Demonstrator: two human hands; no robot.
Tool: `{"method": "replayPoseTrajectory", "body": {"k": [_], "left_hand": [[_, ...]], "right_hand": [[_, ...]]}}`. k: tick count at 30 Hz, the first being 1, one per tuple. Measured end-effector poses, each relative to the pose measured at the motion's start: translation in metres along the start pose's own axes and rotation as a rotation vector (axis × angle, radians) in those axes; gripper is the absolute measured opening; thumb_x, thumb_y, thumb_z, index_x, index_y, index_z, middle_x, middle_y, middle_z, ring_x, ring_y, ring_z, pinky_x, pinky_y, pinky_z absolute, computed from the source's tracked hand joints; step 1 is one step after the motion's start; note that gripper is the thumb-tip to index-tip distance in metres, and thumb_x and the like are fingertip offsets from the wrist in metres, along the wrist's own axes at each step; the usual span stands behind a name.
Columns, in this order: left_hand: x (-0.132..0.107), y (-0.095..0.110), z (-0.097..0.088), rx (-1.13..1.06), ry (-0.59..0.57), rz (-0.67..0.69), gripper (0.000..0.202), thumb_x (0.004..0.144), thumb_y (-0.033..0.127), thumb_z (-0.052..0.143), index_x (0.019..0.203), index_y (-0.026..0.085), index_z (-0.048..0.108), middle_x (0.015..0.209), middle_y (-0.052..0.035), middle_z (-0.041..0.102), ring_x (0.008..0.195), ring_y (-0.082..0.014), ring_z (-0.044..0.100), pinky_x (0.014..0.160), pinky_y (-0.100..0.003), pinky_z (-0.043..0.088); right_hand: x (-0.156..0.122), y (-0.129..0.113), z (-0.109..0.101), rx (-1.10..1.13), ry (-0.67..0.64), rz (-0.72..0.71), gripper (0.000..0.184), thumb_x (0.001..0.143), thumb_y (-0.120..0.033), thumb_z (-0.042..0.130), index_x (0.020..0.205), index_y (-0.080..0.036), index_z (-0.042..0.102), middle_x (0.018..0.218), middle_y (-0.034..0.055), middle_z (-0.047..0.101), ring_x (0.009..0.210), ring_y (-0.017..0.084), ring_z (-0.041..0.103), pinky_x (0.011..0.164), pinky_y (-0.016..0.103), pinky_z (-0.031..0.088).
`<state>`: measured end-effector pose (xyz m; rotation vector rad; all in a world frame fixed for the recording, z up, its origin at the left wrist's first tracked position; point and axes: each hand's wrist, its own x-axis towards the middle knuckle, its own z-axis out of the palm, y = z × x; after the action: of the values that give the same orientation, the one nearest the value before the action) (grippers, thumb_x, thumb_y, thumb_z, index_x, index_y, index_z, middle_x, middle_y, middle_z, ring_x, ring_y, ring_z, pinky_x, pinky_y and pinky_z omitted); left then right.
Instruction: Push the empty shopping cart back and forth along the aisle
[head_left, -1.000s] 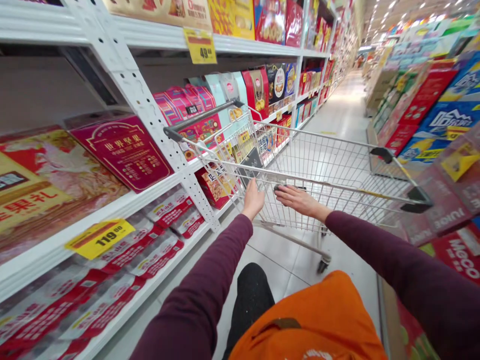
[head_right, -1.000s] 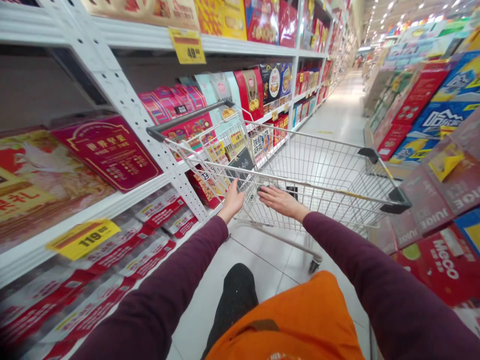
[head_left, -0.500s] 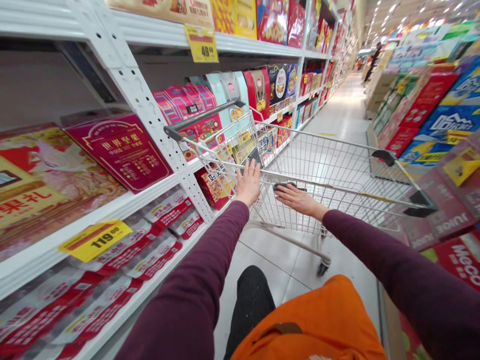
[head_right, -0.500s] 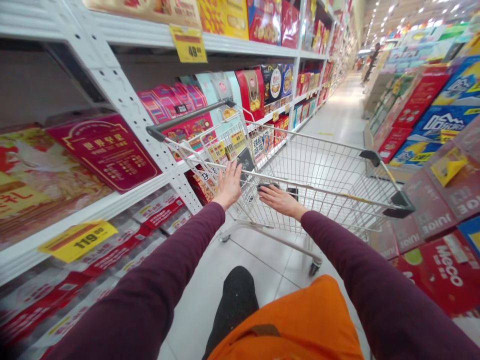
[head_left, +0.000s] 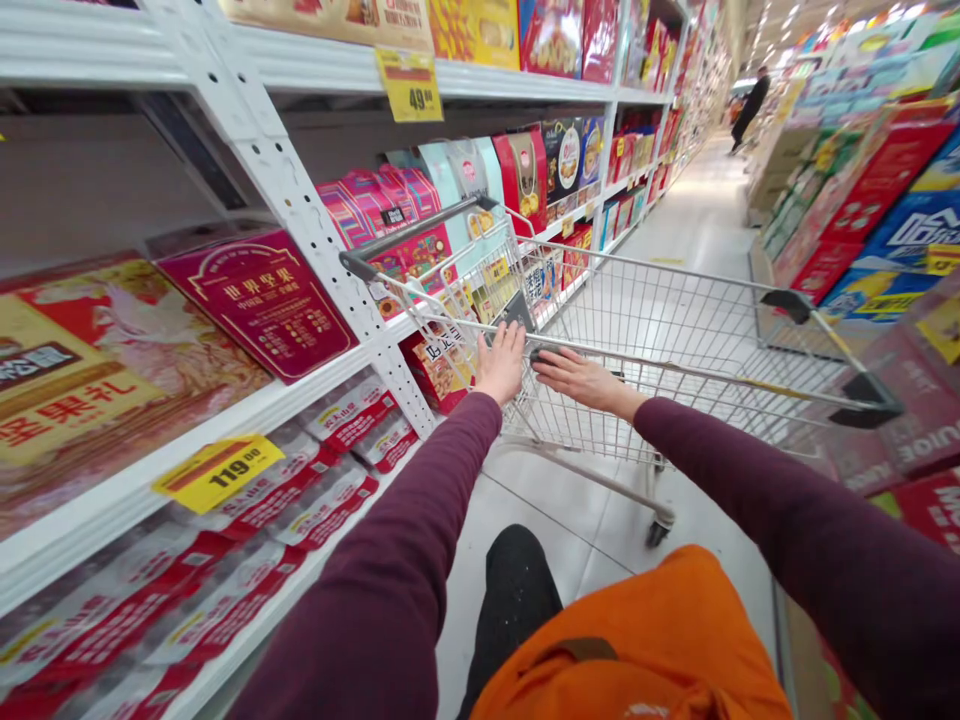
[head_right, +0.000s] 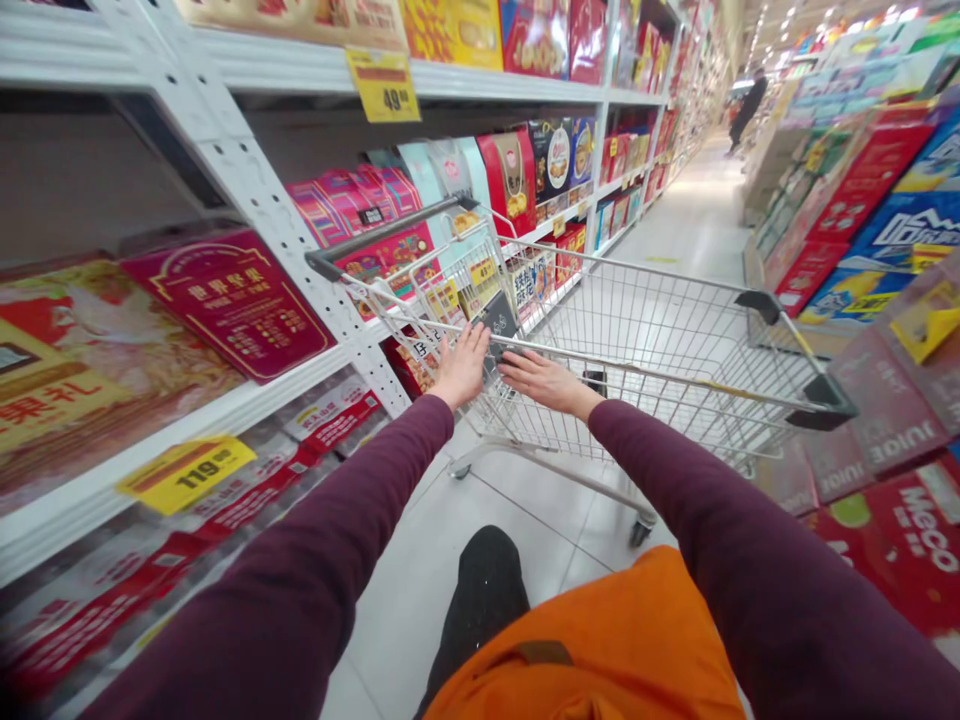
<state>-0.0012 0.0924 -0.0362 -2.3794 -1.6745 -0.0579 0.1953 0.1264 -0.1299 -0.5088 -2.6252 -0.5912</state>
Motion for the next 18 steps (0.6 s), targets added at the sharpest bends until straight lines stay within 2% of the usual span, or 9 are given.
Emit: {"method": "replayPoseTrajectory", "body": {"k": [3, 7, 9, 11, 15, 18], "left_hand": [[-0.002, -0.001, -0.001, -0.004, -0.008, 0.010, 0.066, 0.078, 0.006, 0.032, 0.143, 0.013, 0.022, 0.153, -0.0085, 0.020, 0.141, -0.0240, 0.014, 0.111, -0.056, 0.015], [-0.006, 0.000, -0.004, -0.013, -0.017, 0.001, 0.068, 0.077, 0.005, 0.034, 0.143, 0.013, 0.023, 0.152, -0.0089, 0.023, 0.141, -0.0235, 0.015, 0.111, -0.056, 0.016], [-0.008, 0.002, -0.005, -0.017, -0.014, 0.007, 0.069, 0.076, 0.005, 0.035, 0.143, 0.014, 0.023, 0.152, -0.0089, 0.024, 0.141, -0.0239, 0.016, 0.111, -0.056, 0.017], [-0.008, 0.003, -0.005, -0.025, -0.009, 0.016, 0.069, 0.076, 0.005, 0.036, 0.143, 0.015, 0.024, 0.151, -0.0090, 0.025, 0.140, -0.0242, 0.017, 0.111, -0.056, 0.017], [-0.008, 0.005, -0.004, -0.061, 0.004, 0.020, 0.064, 0.079, 0.006, 0.034, 0.142, 0.015, 0.027, 0.151, -0.0085, 0.027, 0.140, -0.0248, 0.018, 0.111, -0.055, 0.017], [-0.008, 0.007, -0.006, -0.081, 0.005, 0.027, 0.062, 0.081, 0.007, 0.032, 0.141, 0.018, 0.030, 0.150, -0.0074, 0.030, 0.139, -0.0241, 0.021, 0.111, -0.055, 0.018]], "right_hand": [[0.009, -0.004, 0.010, -0.032, -0.019, -0.020, 0.035, 0.087, -0.006, 0.045, 0.119, -0.013, 0.057, 0.132, 0.0119, 0.053, 0.133, 0.024, 0.034, 0.108, 0.048, 0.033], [-0.022, -0.029, 0.046, -0.018, -0.128, -0.068, 0.029, 0.086, -0.004, 0.045, 0.106, -0.013, 0.064, 0.119, 0.0120, 0.062, 0.123, 0.022, 0.048, 0.103, 0.042, 0.042], [-0.033, -0.038, 0.055, 0.009, -0.149, -0.075, 0.028, 0.086, -0.004, 0.044, 0.103, -0.013, 0.065, 0.115, 0.0117, 0.064, 0.119, 0.021, 0.052, 0.100, 0.041, 0.044], [-0.029, -0.038, 0.051, 0.050, -0.126, -0.094, 0.029, 0.086, -0.005, 0.045, 0.105, -0.014, 0.064, 0.116, 0.0112, 0.063, 0.120, 0.021, 0.051, 0.100, 0.041, 0.045], [0.015, -0.019, 0.024, 0.073, 0.007, -0.044, 0.034, 0.087, -0.006, 0.044, 0.115, -0.017, 0.059, 0.124, 0.0101, 0.058, 0.129, 0.023, 0.041, 0.106, 0.047, 0.036], [0.038, -0.009, 0.017, 0.038, 0.034, 0.015, 0.033, 0.086, -0.006, 0.045, 0.114, -0.016, 0.060, 0.121, 0.0114, 0.059, 0.129, 0.023, 0.040, 0.108, 0.050, 0.032]]}}
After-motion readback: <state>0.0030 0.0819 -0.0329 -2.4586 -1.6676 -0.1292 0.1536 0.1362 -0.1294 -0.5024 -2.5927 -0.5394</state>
